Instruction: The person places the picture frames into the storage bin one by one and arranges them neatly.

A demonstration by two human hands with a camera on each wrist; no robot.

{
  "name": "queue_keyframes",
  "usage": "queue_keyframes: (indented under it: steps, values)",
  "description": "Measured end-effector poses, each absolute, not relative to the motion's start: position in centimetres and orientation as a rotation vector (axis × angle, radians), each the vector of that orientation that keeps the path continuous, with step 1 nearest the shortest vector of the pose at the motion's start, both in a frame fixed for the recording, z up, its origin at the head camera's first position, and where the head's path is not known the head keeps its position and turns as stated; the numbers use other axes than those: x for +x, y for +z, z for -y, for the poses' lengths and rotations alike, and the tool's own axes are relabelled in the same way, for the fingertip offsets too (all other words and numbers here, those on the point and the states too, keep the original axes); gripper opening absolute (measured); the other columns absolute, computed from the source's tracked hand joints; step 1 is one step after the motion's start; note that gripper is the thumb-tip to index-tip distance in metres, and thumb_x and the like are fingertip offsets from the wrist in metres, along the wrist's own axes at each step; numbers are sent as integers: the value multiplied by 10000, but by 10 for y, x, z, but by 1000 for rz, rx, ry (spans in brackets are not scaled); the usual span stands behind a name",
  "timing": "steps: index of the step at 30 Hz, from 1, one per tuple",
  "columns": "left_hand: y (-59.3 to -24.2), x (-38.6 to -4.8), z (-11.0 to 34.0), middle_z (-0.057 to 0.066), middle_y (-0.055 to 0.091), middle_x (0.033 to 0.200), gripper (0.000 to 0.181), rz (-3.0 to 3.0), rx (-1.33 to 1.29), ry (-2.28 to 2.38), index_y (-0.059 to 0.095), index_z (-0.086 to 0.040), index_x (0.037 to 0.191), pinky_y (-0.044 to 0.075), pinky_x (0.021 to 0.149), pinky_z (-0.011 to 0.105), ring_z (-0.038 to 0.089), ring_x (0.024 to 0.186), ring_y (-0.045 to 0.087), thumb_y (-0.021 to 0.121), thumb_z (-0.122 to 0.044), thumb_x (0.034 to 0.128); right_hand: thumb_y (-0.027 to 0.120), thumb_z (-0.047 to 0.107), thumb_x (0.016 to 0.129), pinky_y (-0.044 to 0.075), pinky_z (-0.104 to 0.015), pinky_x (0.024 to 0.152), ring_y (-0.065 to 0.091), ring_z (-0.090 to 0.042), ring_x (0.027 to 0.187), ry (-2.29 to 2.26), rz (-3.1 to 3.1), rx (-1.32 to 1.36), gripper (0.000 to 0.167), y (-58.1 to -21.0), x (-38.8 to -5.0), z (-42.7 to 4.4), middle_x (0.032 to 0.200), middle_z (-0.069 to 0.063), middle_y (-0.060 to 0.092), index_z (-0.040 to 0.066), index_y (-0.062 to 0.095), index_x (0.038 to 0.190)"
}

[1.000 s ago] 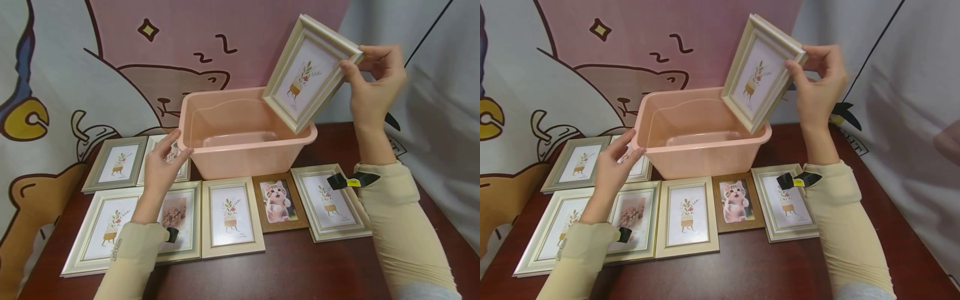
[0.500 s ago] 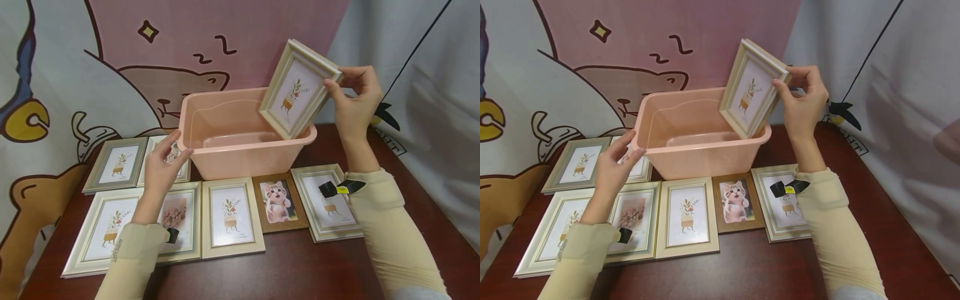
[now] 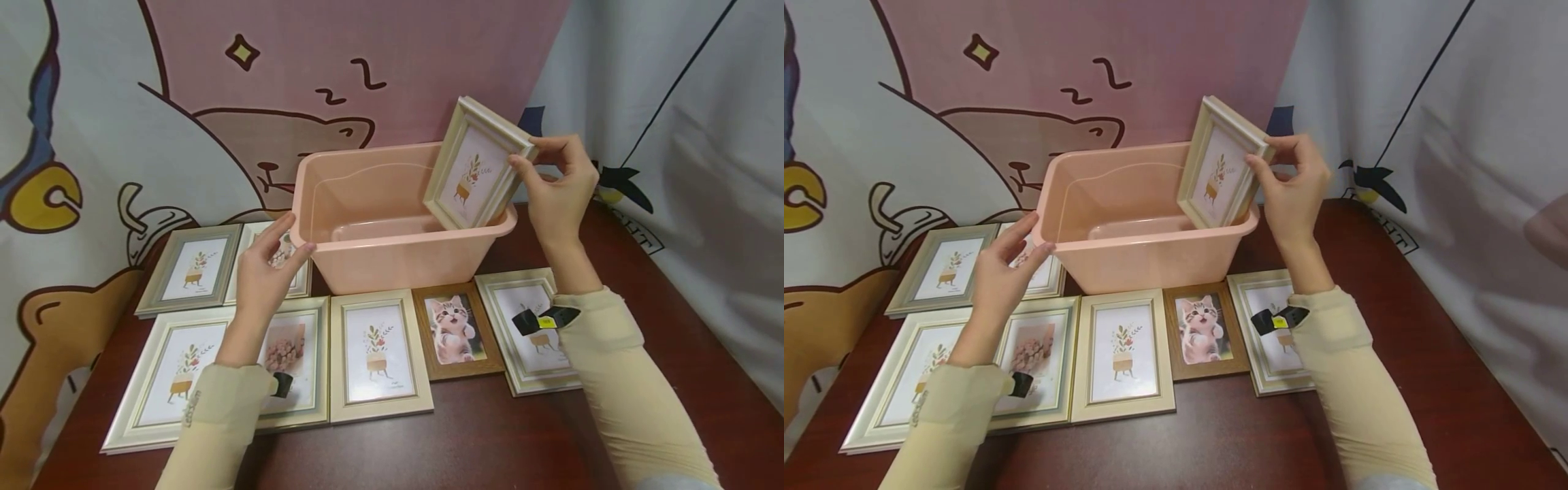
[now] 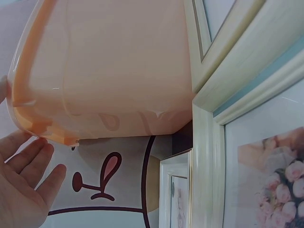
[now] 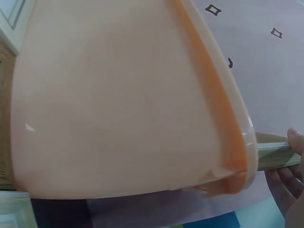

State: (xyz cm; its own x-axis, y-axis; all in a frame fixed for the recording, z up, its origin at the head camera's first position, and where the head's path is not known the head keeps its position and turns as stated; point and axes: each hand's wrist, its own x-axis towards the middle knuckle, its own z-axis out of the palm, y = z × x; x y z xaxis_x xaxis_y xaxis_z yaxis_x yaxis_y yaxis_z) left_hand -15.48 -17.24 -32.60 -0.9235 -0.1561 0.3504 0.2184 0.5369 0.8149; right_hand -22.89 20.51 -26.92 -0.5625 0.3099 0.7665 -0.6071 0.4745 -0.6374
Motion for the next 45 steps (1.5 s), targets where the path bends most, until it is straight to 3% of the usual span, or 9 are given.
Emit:
queue_keyframes:
  steps: [5,17,32,38,45]
  values:
    - [-326,-154,172,4,520,1510,570,2398,-51,-1343,560,-131,1420,405,1190,397,202,1441,437,747,-276,901,831,173,815,532,-36,660,646,53,828,1191,1828,256,314,-277,-226,-203,920,218,643,-16,700,1030]
    - [-326,-155,172,-1,521,1509,564,2395,-52,-1345,559,-131,1420,405,1191,398,197,1441,436,743,-267,904,820,126,819,538,-37,682,630,54,852,1187,1875,298,331,-293,-223,-198,973,-120,702,-75,683,1043]
    - [-326,-154,172,-5,521,1509,568,2398,-49,-1341,556,-144,1425,413,1185,405,196,1438,440,740,-282,906,855,81,769,504,-2,704,580,109,872,1096,1925,325,318,-305,-219,-197,963,-174,702,-58,685,999]
    - [-327,-155,172,-9,520,1510,569,2399,-48,-1339,554,-145,1426,415,1184,404,194,1439,439,739,-286,907,853,129,783,468,18,724,577,10,859,1014,1950,341,333,-306,-216,-198,933,-178,694,-50,683,1007]
    - [-327,-155,172,-10,523,1507,566,2393,-50,-1348,558,-143,1423,420,1180,387,184,1435,442,744,-271,904,853,153,787,431,36,717,637,-200,778,964,1979,343,340,-308,-214,-200,905,-187,672,-36,680,1011]
